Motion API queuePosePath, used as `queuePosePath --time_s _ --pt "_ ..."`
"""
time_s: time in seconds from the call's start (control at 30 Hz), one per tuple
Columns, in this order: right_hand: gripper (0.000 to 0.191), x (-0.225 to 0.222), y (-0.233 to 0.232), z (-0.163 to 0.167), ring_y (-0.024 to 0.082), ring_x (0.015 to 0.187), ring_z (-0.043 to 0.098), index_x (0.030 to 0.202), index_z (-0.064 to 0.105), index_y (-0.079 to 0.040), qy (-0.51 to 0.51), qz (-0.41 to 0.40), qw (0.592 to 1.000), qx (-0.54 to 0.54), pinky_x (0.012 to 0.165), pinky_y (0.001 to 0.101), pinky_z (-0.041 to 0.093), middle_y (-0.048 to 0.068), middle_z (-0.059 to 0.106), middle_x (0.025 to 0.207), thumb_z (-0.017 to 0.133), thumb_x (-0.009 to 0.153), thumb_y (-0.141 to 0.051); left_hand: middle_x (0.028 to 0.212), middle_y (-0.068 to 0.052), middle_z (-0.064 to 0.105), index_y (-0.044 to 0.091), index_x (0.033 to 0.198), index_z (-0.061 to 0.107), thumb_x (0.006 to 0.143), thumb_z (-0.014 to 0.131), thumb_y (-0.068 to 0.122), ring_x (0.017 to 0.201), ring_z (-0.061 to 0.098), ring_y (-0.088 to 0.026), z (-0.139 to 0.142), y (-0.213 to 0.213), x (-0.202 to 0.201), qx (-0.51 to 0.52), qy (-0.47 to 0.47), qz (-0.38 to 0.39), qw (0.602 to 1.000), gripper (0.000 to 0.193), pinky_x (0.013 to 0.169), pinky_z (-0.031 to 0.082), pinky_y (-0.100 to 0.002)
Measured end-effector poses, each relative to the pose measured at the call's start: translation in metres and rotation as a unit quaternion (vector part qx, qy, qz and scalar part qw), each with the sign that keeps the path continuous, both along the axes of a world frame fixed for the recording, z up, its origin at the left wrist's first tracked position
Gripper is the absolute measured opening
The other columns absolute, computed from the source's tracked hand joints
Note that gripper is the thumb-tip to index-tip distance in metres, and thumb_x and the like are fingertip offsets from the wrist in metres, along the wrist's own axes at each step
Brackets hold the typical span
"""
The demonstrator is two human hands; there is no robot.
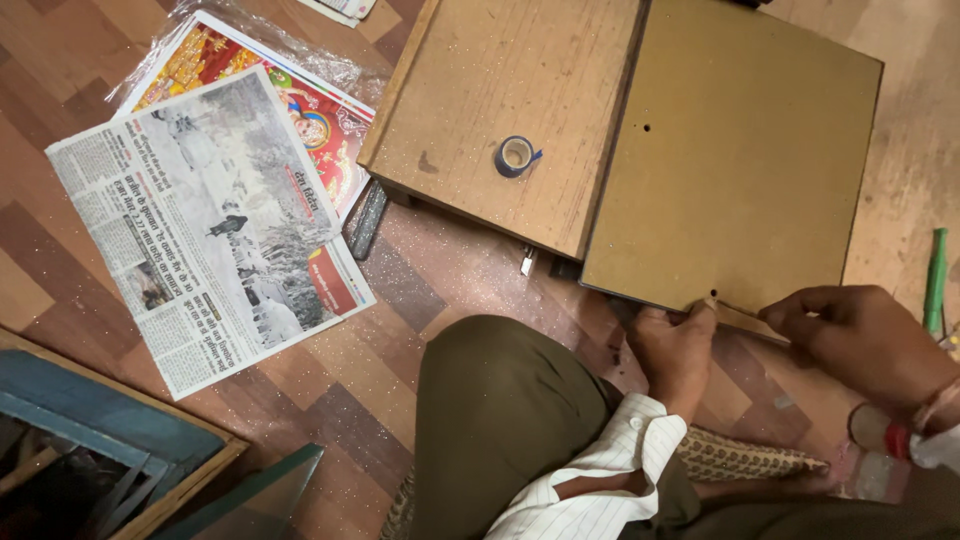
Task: The person sits on the floor at a low workbench and attaches a metal hanger to the back of a square frame backing board. They position the hanger, drive a screw with a screwdriver, then rotate the board and work on another edge, handling additional backing boards from a stack.
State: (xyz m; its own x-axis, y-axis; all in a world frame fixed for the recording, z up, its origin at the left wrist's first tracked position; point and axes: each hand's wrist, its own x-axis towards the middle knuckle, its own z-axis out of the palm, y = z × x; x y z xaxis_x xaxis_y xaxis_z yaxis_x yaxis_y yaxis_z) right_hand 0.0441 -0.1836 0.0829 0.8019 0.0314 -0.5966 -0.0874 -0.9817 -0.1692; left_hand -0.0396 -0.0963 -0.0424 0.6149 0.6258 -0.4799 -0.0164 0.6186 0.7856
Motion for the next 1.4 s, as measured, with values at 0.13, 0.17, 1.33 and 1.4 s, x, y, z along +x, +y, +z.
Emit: queuePosePath --time_s 0.13,0.17,1.33,1.4 --pt "0.024 0.012 0.010 0.007 0.025 0.082 0.074 0.108 0.082 -0.006 0.008 0.081 0.996 -0.042 0.077 0.0361 0.059 0.013 0.080 0.087 0.071 0.093 -0.022 0.086 -0.002 0.077 -0.003 0.096 0.074 0.082 0.072 0.002 0.076 0.068 -0.004 -0.002 -0.001 -0.001 0.007 -0.016 -0.007 1.000 0.016 0.069 0.054 -0.023" --pt "0.025 0.012 0.014 0.010 0.026 0.081 0.076 0.108 0.081 -0.008 -0.004 0.135 0.988 -0.073 0.077 0.0360 0.060 0.013 0.080 0.088 0.073 0.092 -0.026 0.087 -0.002 0.077 -0.003 0.096 0.074 0.082 0.071 0.002 0.076 0.068 -0.004 -0.002 -0.001 0.000 0.001 -0.022 -0.001 1.000 0.016 0.069 0.054 -0.023" --pt "0.029 -0.013 0.033 0.011 0.034 0.081 0.075 0.116 0.080 -0.022 -0.088 0.333 0.929 -0.138 0.078 0.0423 0.061 0.013 0.078 0.092 0.073 0.088 -0.029 0.083 -0.003 0.076 -0.003 0.097 0.073 0.081 0.072 0.003 0.072 0.067 -0.005 0.001 0.002 -0.004 0.002 0.000 -0.022 1.000 0.017 0.067 0.054 -0.024" --pt "0.022 -0.015 0.030 0.006 0.034 0.082 0.075 0.106 0.080 -0.018 -0.097 0.360 0.919 -0.124 0.078 0.0418 0.061 0.013 0.077 0.091 0.073 0.088 -0.029 0.083 -0.004 0.076 -0.003 0.097 0.073 0.083 0.072 0.004 0.072 0.067 -0.006 0.001 0.002 -0.005 0.004 -0.011 -0.016 1.000 0.016 0.066 0.053 -0.025"
